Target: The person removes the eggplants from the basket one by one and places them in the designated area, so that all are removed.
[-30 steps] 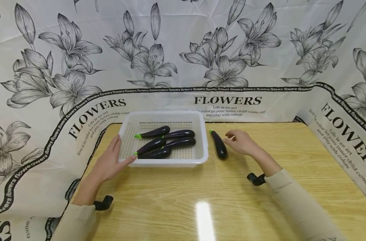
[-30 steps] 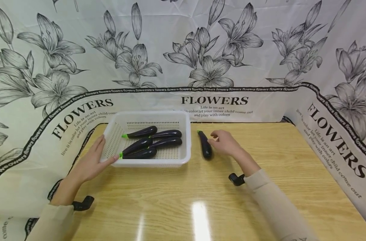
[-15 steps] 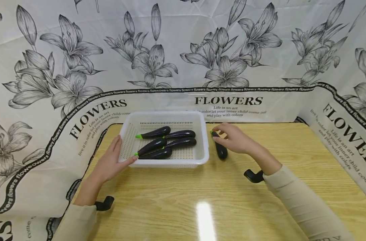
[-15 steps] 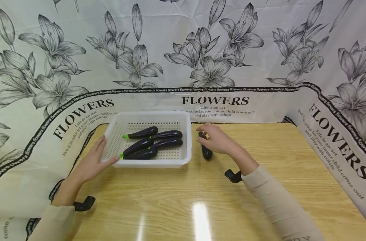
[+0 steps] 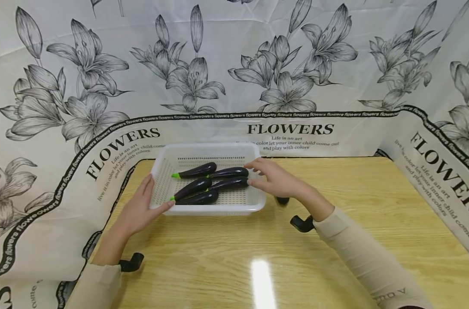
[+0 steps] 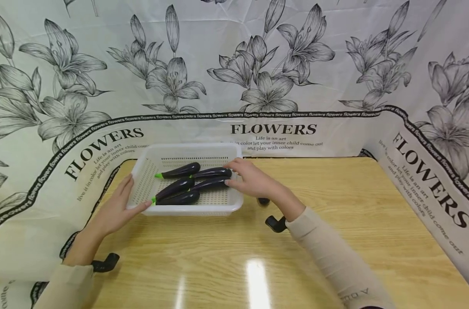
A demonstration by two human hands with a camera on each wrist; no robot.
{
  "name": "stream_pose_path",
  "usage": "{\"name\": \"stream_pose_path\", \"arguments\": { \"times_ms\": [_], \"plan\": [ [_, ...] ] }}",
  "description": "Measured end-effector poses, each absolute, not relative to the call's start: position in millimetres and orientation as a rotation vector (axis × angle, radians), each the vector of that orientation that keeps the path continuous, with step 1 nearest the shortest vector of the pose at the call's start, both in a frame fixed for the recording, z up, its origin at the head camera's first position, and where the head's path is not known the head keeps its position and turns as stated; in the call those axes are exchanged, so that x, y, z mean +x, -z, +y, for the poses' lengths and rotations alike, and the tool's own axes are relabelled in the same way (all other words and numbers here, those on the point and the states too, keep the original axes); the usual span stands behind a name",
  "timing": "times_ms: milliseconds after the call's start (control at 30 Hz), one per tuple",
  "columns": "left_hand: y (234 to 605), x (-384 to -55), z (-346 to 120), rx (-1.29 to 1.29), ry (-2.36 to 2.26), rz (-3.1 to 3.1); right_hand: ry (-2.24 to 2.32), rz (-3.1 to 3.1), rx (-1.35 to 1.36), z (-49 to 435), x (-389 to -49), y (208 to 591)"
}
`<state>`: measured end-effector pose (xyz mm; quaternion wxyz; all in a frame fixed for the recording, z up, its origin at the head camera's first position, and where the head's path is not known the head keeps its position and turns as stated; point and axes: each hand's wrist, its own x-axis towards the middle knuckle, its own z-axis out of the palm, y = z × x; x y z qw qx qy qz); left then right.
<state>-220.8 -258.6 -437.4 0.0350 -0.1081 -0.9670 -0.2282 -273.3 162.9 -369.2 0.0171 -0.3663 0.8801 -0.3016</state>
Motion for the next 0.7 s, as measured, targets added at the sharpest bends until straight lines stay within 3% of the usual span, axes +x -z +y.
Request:
{"name": "stream_pose_path", "arguments": {
  "times_ms": [700],
  "plan": [
    [436, -221, -260, -0.336, 0.696, -2.972, 0.477, 2.715, -1.031, 99, -308, 399]
  ]
}}
